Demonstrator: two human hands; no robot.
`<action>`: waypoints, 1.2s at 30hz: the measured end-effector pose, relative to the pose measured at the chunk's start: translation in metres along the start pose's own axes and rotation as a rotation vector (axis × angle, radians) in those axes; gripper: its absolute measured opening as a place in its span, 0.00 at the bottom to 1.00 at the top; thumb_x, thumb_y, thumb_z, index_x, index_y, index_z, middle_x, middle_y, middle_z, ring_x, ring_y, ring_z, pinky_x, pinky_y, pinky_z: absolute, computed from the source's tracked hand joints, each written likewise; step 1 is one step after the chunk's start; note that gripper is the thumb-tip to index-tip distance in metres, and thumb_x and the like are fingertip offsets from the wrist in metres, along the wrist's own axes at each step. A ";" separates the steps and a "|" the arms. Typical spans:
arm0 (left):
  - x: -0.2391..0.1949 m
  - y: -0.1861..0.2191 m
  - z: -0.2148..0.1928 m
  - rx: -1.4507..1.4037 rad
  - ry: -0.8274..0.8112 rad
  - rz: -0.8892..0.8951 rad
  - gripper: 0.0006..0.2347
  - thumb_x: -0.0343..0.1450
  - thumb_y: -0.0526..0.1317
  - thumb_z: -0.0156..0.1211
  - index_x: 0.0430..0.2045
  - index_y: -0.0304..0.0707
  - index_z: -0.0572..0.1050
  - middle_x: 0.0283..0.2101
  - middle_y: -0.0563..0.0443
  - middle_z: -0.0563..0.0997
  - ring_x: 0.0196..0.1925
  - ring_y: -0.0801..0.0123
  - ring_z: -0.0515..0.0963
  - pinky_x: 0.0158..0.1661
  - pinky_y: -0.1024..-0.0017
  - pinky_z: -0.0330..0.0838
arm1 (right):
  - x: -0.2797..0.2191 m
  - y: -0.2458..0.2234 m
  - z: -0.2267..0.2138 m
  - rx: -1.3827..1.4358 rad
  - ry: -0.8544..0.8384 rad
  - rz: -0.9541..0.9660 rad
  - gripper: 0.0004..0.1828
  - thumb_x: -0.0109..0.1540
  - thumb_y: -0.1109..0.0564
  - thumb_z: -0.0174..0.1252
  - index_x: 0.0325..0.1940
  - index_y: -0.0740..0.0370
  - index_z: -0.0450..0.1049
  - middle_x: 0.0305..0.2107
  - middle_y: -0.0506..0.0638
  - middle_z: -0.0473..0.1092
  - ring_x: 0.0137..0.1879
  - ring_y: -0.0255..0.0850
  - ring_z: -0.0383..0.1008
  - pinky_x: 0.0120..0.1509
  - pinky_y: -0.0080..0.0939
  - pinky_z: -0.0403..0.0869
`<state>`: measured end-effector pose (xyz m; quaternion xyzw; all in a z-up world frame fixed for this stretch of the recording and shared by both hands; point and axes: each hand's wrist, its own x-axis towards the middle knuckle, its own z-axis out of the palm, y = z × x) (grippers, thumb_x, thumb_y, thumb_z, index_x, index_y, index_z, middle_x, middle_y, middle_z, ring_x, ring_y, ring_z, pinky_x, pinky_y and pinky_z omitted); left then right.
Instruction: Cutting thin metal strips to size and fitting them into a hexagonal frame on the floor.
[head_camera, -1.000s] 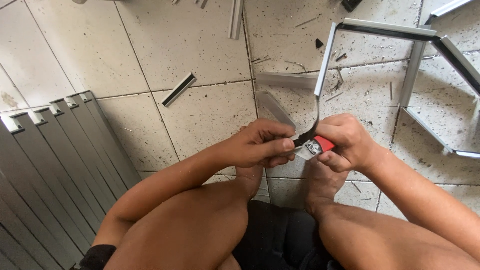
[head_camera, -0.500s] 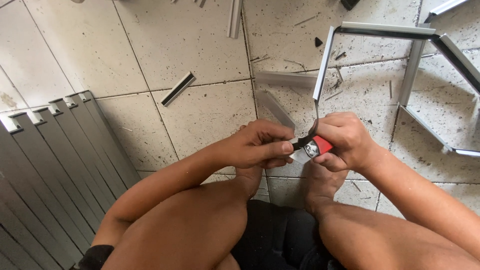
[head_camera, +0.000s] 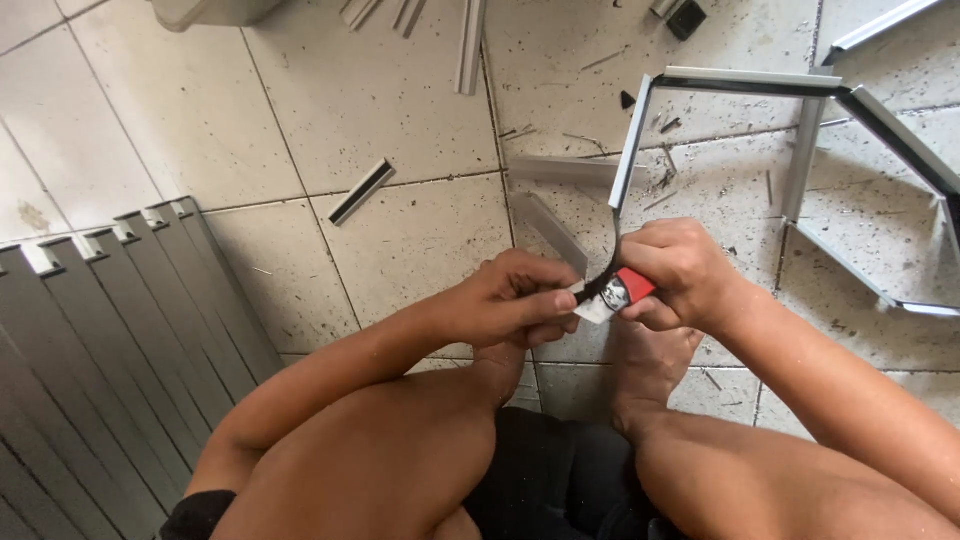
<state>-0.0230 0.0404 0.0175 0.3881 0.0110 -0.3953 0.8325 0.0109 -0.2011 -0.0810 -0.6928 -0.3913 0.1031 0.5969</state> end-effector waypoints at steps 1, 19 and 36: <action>-0.001 0.001 0.002 0.006 0.000 -0.002 0.09 0.78 0.31 0.50 0.37 0.20 0.77 0.14 0.53 0.66 0.19 0.79 0.67 0.21 0.77 0.67 | 0.000 0.002 0.003 0.000 0.004 -0.004 0.36 0.62 0.23 0.45 0.29 0.58 0.72 0.17 0.50 0.63 0.19 0.50 0.68 0.25 0.45 0.70; -0.001 0.024 0.022 -0.134 -0.022 0.079 0.10 0.78 0.29 0.48 0.24 0.28 0.72 0.14 0.48 0.63 0.17 0.78 0.63 0.16 0.78 0.62 | -0.037 0.002 0.010 -0.032 0.145 0.135 0.31 0.63 0.27 0.44 0.29 0.55 0.72 0.14 0.48 0.58 0.16 0.50 0.63 0.23 0.45 0.69; -0.005 -0.014 -0.002 -0.131 0.056 0.084 0.08 0.78 0.28 0.48 0.36 0.25 0.78 0.21 0.39 0.75 0.18 0.73 0.70 0.14 0.78 0.63 | 0.007 -0.043 0.010 0.072 0.119 0.132 0.34 0.64 0.27 0.42 0.31 0.58 0.72 0.14 0.49 0.58 0.15 0.51 0.64 0.20 0.44 0.68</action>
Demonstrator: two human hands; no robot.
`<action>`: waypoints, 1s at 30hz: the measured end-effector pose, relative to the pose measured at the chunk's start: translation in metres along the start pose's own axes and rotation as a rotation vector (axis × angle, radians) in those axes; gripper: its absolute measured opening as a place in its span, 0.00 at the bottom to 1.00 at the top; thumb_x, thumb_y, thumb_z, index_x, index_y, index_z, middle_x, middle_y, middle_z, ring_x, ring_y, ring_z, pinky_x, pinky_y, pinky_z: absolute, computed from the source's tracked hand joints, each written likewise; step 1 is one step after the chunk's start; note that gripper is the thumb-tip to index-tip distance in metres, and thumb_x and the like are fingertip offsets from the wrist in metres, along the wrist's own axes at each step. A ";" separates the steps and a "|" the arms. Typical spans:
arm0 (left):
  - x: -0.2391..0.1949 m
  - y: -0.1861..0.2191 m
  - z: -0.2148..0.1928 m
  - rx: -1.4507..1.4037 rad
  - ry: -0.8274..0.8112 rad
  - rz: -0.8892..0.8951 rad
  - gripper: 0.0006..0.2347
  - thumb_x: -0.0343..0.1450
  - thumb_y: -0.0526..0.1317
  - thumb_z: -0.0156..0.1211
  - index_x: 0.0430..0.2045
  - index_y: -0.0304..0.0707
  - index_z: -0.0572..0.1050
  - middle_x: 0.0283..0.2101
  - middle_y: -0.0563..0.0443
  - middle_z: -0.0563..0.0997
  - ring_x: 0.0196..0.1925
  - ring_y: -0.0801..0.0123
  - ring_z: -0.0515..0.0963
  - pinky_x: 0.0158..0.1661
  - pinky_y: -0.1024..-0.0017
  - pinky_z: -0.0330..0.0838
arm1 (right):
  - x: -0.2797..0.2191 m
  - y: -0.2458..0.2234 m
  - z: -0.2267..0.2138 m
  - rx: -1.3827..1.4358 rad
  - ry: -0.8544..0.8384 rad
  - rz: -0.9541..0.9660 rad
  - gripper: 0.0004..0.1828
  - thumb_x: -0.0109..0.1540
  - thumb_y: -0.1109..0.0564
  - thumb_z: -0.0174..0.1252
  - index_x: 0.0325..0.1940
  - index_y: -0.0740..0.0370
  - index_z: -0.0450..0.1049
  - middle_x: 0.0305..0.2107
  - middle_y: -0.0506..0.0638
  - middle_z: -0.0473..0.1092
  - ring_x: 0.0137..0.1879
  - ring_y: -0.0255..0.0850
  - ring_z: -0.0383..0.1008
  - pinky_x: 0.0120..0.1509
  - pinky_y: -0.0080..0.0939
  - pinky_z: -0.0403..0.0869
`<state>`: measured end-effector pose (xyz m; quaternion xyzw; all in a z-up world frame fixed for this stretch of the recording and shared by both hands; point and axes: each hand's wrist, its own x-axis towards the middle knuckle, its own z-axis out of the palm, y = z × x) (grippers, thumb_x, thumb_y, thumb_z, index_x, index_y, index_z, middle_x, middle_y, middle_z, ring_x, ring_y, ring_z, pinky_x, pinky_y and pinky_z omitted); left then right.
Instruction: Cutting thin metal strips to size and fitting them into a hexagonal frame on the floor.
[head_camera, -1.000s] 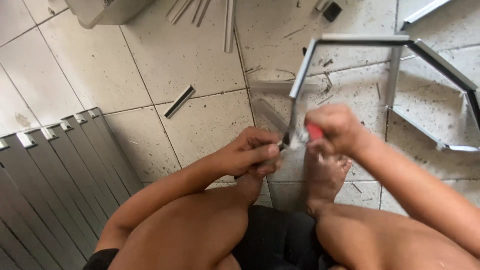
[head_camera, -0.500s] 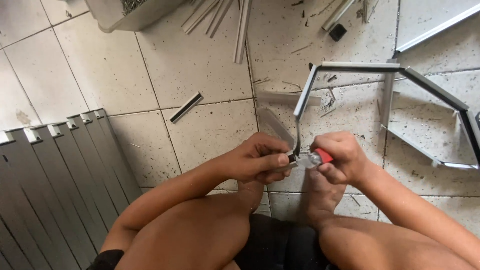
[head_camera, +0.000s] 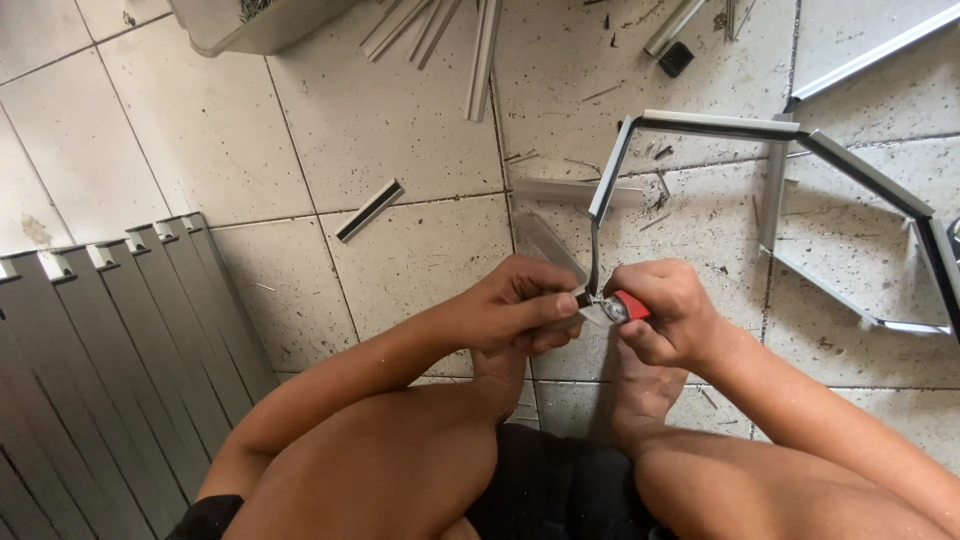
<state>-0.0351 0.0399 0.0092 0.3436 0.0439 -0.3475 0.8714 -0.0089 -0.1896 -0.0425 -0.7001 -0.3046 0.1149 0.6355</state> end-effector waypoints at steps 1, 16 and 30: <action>0.000 0.002 0.002 0.000 0.000 0.000 0.08 0.78 0.28 0.48 0.36 0.25 0.78 0.21 0.39 0.75 0.18 0.73 0.70 0.14 0.78 0.63 | -0.001 -0.001 0.002 0.000 0.000 -0.001 0.34 0.64 0.27 0.42 0.31 0.58 0.72 0.14 0.49 0.58 0.15 0.51 0.64 0.20 0.44 0.68; 0.011 0.028 0.013 0.148 -0.049 -0.054 0.09 0.78 0.32 0.51 0.31 0.24 0.76 0.15 0.48 0.69 0.20 0.75 0.69 0.18 0.79 0.62 | -0.011 0.019 0.005 -0.068 0.021 -0.005 0.33 0.64 0.27 0.43 0.27 0.57 0.69 0.13 0.51 0.57 0.15 0.54 0.63 0.20 0.45 0.68; -0.007 -0.009 -0.011 -0.068 0.024 -0.112 0.12 0.79 0.36 0.48 0.27 0.23 0.71 0.12 0.46 0.64 0.11 0.78 0.59 0.11 0.79 0.56 | 0.005 0.015 -0.008 -0.229 -0.078 -0.003 0.33 0.65 0.27 0.41 0.36 0.57 0.73 0.17 0.52 0.63 0.22 0.57 0.70 0.27 0.50 0.73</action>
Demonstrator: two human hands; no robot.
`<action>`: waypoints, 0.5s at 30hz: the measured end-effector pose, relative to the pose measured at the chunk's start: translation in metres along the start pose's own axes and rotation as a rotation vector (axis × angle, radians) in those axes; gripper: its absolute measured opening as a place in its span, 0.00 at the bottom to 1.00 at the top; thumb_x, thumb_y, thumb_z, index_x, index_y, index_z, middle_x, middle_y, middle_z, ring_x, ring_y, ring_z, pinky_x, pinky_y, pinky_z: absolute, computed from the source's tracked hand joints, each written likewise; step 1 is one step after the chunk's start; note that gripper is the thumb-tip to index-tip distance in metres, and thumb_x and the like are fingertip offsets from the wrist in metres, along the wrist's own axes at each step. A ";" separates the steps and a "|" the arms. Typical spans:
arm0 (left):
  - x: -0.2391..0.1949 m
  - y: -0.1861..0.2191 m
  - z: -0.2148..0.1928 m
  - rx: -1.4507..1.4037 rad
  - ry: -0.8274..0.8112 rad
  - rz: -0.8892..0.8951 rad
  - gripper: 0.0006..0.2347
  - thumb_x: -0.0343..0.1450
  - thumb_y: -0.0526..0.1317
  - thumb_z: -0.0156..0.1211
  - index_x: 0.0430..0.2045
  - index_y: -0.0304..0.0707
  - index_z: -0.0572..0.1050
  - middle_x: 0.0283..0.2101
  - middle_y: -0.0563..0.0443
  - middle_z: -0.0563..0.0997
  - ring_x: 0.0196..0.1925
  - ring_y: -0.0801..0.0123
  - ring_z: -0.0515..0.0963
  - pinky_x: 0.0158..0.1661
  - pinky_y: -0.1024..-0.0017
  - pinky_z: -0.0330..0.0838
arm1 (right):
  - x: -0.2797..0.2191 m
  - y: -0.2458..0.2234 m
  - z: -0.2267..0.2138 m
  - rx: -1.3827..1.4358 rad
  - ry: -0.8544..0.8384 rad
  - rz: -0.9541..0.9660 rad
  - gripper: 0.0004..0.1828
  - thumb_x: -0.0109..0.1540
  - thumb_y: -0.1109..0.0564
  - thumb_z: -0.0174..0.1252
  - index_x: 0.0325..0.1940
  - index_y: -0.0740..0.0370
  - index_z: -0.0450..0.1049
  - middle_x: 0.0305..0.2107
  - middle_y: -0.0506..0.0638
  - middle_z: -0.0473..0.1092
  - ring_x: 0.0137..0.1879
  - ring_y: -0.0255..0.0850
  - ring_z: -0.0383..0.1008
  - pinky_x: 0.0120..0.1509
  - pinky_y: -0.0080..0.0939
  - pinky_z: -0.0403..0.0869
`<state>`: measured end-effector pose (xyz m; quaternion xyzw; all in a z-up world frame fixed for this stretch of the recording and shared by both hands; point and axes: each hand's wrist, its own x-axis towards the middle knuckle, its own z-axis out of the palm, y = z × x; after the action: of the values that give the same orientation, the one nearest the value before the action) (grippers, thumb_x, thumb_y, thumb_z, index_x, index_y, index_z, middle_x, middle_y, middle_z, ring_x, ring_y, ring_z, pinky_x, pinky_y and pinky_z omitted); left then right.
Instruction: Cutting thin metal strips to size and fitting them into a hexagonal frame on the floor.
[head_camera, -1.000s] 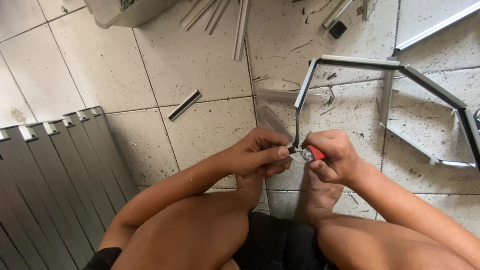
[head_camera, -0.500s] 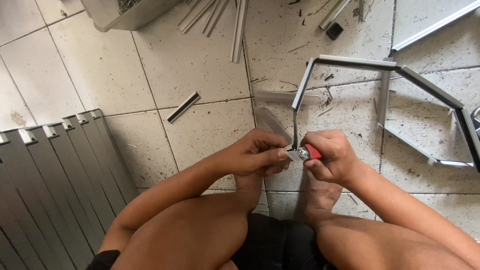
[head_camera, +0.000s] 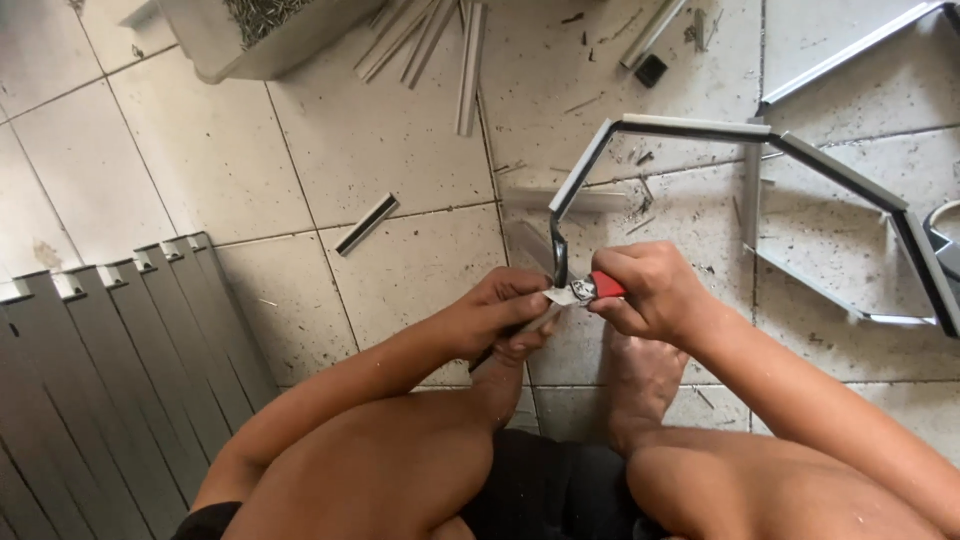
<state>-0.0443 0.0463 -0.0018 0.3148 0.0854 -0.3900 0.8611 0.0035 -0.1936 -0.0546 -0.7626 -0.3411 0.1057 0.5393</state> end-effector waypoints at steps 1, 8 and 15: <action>0.000 0.002 0.004 0.003 -0.002 0.000 0.12 0.79 0.36 0.48 0.27 0.23 0.71 0.12 0.46 0.64 0.11 0.78 0.59 0.11 0.79 0.56 | -0.001 0.003 0.000 -0.002 0.003 -0.001 0.33 0.65 0.27 0.41 0.36 0.57 0.73 0.17 0.52 0.63 0.22 0.57 0.70 0.27 0.50 0.73; -0.005 0.011 0.014 -0.118 -0.033 -0.034 0.13 0.77 0.39 0.52 0.24 0.29 0.72 0.10 0.49 0.65 0.09 0.80 0.62 0.08 0.80 0.58 | 0.017 -0.019 0.001 0.200 -0.103 0.497 0.23 0.68 0.43 0.46 0.45 0.64 0.76 0.22 0.60 0.69 0.29 0.59 0.74 0.37 0.55 0.74; -0.007 0.058 0.022 0.311 -0.036 0.182 0.13 0.78 0.34 0.49 0.21 0.32 0.70 0.08 0.50 0.63 0.07 0.79 0.61 0.14 0.81 0.63 | -0.007 -0.010 0.007 0.238 0.085 0.503 0.25 0.69 0.44 0.46 0.21 0.55 0.70 0.12 0.55 0.65 0.21 0.54 0.67 0.31 0.47 0.70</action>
<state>-0.0096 0.0661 0.0457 0.4438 -0.0202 -0.3246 0.8350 -0.0091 -0.1910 -0.0495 -0.7584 -0.1033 0.2436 0.5957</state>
